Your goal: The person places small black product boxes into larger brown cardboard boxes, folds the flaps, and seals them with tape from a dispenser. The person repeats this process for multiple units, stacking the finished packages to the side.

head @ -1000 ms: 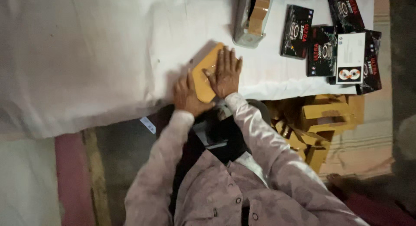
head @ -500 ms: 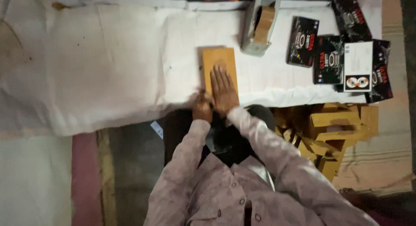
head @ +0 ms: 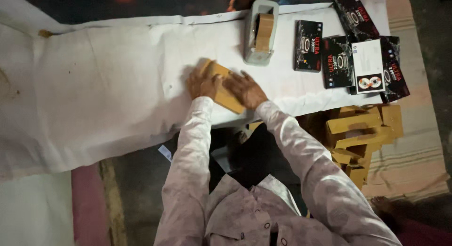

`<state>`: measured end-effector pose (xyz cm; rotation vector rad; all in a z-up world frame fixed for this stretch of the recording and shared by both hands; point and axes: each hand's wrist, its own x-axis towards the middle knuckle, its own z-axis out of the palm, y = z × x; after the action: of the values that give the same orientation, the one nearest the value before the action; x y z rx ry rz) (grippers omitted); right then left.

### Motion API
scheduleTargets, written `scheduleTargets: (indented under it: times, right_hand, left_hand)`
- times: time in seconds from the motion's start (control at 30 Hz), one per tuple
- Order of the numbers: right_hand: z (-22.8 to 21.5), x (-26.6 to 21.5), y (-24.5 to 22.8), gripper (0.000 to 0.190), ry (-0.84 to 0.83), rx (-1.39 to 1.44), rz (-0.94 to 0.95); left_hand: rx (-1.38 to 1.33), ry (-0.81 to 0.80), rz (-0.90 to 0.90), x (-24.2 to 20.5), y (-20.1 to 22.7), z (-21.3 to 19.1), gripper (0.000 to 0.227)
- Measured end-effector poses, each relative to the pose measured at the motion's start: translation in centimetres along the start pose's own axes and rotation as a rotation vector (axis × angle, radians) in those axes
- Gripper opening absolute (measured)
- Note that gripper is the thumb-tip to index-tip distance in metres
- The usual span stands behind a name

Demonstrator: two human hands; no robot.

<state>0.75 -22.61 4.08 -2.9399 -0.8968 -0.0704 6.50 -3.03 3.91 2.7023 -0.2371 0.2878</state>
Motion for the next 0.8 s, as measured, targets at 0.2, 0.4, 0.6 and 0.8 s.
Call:
scheduleTargets:
  times: [0.2, 0.4, 0.6, 0.8]
  right_hand:
    - [-1.2, 2.3, -5.0, 0.082, -0.046, 0.052, 0.582]
    - [1.9, 0.7, -6.5, 0.067, 0.272, -0.049, 0.599]
    - [5.2, 0.6, -2.1, 0.062, 0.156, 0.352, 1.179]
    - [6.2, 0.3, -1.0, 0.053, 1.057, 1.373, 0.813]
  left_hand:
    - [0.12, -0.089, -0.255, -4.0, 0.5, 0.8, 0.064]
    - [0.052, 0.03, -0.235, -4.7, -0.3, 1.4, 0.05]
    - [-0.123, 0.024, -0.386, -3.9, -0.6, 0.6, 0.044]
    - [-0.86, 0.499, -0.121, -3.4, -1.2, -1.2, 0.029]
